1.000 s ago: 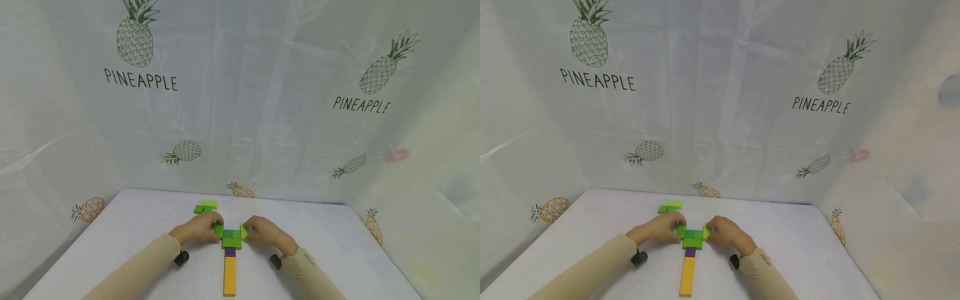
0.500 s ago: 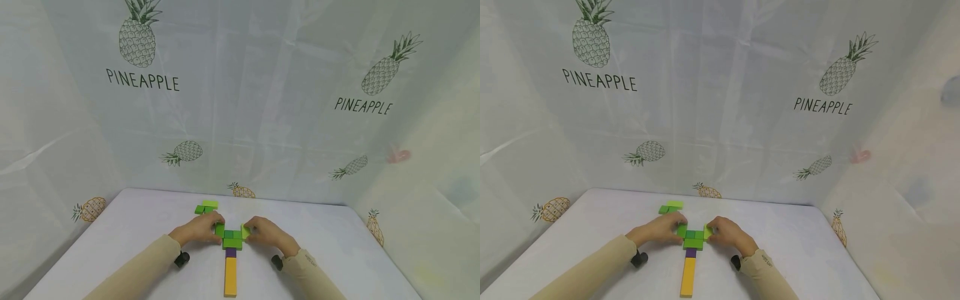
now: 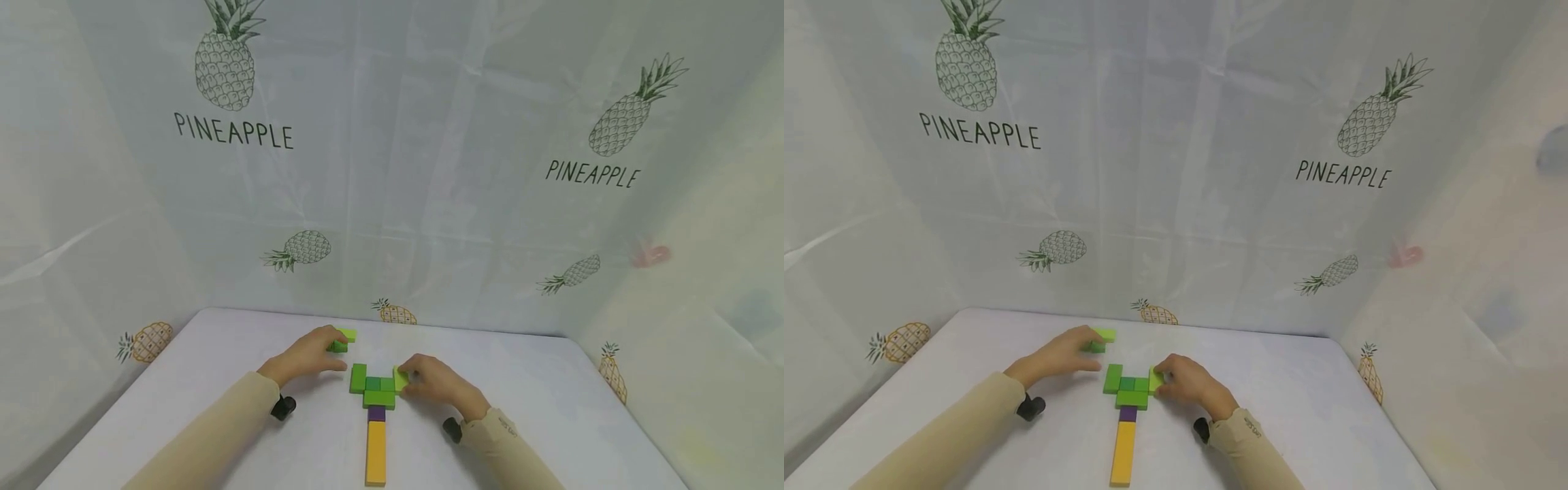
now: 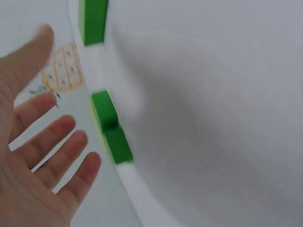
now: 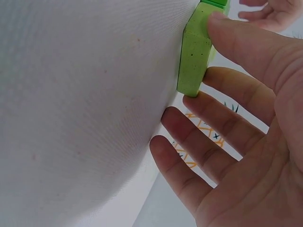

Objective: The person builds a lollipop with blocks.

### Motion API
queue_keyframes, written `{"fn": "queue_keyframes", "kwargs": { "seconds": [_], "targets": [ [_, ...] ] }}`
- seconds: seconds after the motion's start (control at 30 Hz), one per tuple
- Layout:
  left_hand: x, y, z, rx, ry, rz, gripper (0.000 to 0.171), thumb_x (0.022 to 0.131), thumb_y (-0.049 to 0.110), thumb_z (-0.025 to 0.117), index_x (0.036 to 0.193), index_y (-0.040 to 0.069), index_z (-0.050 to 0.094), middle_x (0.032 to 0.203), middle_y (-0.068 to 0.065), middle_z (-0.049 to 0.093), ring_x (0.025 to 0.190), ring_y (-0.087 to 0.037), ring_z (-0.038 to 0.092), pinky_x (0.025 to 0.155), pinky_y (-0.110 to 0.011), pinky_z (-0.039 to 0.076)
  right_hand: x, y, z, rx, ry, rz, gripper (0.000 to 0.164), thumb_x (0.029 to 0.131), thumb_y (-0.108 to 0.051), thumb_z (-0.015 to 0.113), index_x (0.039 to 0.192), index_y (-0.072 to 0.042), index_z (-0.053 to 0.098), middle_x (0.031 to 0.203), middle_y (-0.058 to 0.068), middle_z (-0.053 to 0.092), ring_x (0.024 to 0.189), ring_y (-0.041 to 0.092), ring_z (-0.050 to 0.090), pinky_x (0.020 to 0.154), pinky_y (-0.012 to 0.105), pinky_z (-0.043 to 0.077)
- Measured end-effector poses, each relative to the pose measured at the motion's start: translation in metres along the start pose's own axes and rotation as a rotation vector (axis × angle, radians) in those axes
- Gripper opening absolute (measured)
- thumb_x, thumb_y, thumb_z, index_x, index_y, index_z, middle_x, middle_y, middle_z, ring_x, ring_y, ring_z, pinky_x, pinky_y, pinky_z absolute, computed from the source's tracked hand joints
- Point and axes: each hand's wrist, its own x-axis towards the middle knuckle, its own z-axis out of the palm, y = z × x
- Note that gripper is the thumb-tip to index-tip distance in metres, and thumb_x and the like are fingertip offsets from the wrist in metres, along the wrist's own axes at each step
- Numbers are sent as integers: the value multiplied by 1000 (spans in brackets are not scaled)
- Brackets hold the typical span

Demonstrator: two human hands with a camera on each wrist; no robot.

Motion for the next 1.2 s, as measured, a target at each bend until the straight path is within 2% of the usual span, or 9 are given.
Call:
{"fn": "queue_keyframes", "kwargs": {
  "seconds": [0.13, 0.23, 0.43, 0.53, 0.73, 0.9, 1.2],
  "targets": [
    [2, -12, -7, 67, 55, 4, 46, 79, 26, 79, 120, 13, 63, 124, -3, 55, 121, -26, 47, 104, -45, 38, -1, -1, -1, 3, 3, 2, 43, 81, -26, 76, 120, -12, 66, 117, -1, 63, 104, 16, 56, 95, 39, 47],
    [2, -21, -10, 120, 81, -2, 49, 78, 26, 79, 122, 11, 63, 126, -8, 55, 122, -32, 46, 103, -48, 38, -1, -2, -2, 7, 2, -1, 42, 81, -26, 76, 120, -11, 66, 117, -1, 63, 105, 16, 56, 95, 40, 47],
    [0, -30, -11, 176, 37, -43, 57, 79, 31, 78, 129, 9, 58, 133, -12, 51, 124, -36, 44, 102, -52, 37, -2, -1, -2, 10, -10, -7, 43, 81, -25, 76, 120, -10, 65, 117, 0, 63, 105, 16, 56, 95, 40, 47],
    [0, -29, -11, 176, 27, -35, 57, 80, 29, 77, 129, 8, 58, 132, -13, 52, 124, -36, 45, 103, -52, 37, -2, 0, -1, 0, -3, -5, 42, 82, -26, 76, 120, -11, 65, 118, -1, 63, 106, 16, 56, 96, 39, 47],
    [-2, -27, -10, 136, 3, -61, 56, 81, 26, 76, 129, 6, 57, 133, -13, 54, 125, -36, 45, 105, -51, 35, -2, 1, -1, 5, 3, -11, 42, 82, -27, 75, 120, -11, 65, 118, -1, 63, 106, 16, 56, 96, 40, 46],
    [-4, -26, -8, 141, -25, -76, 54, 82, 27, 75, 129, 5, 58, 133, -13, 54, 126, -36, 45, 106, -50, 35, -3, 0, -1, 13, 1, -17, 42, 82, -27, 75, 120, -10, 65, 117, 0, 63, 107, 16, 56, 96, 40, 46],
    [-3, -30, -4, 113, -8, -89, 48, 82, 24, 75, 124, 6, 61, 128, -11, 56, 124, -33, 47, 106, -47, 36, -1, 0, -1, 2, 6, -30, 42, 82, -27, 75, 120, -10, 65, 117, 0, 63, 106, 16, 56, 95, 39, 47]
  ]
}}
